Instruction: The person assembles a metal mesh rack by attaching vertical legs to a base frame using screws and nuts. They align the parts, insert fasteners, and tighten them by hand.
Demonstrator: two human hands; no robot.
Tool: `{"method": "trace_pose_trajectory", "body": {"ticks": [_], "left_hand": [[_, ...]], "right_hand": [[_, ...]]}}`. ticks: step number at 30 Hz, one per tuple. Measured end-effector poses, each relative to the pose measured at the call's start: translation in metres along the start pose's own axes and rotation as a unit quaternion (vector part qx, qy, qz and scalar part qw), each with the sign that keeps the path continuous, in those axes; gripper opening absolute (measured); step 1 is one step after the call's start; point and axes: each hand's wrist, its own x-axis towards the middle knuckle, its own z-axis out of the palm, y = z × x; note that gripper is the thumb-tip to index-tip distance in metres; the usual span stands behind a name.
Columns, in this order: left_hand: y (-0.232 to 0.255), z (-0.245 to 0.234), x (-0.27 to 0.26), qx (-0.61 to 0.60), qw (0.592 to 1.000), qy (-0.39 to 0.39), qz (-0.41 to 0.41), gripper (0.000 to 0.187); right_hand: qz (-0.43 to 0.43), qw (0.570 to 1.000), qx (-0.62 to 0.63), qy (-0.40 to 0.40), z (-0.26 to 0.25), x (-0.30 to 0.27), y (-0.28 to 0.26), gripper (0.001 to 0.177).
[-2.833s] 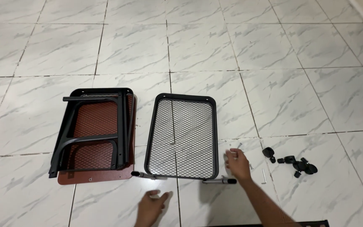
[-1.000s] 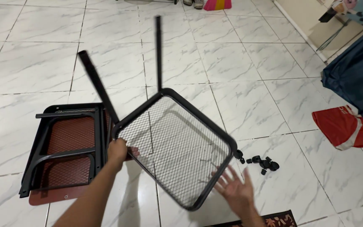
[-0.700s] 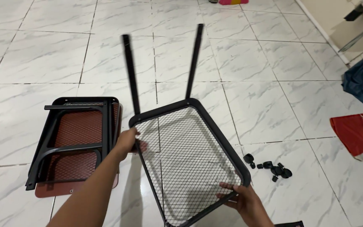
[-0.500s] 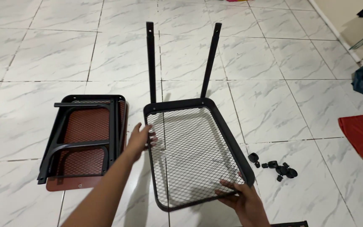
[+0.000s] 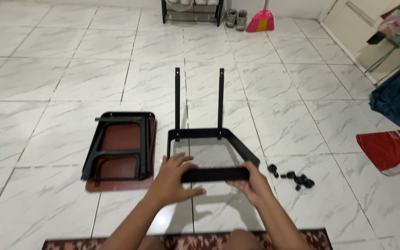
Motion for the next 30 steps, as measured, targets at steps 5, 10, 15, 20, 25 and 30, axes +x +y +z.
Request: {"method": "trace_pose_trajectory", "body": {"ticks": [5,10,15,20,25,30], "left_hand": [[-0.006,0.015,-0.012,-0.043,0.998,0.042,-0.024,0.041],[-0.013,0.025,-0.015,-0.03,0.997,0.06,-0.043,0.037],[-0.012,0.013,-0.001,0.0,0.996,-0.017,-0.087,0.063],[-0.015,0.0,0.016,-0.005,0.995,-0.033,-0.099,0.062],[-0.023,-0.006,0.03,-0.013,0.992,-0.054,-0.113,0.058],[-0.028,-0.011,0.04,-0.03,0.991,-0.056,-0.115,0.057]], "right_hand": [[0.008,1.0,-0.004,0.004,0.004,-0.008,0.007,0.039],[0.019,1.0,-0.005,0.01,0.006,-0.007,0.011,0.044],[0.025,0.999,-0.02,0.015,0.017,0.0,0.004,0.044],[0.031,0.999,-0.033,0.028,0.032,0.007,-0.01,0.047],[0.036,0.998,-0.043,0.015,0.041,0.017,-0.019,0.048],[0.026,0.998,-0.048,-0.009,0.04,0.025,-0.023,0.055]]}}
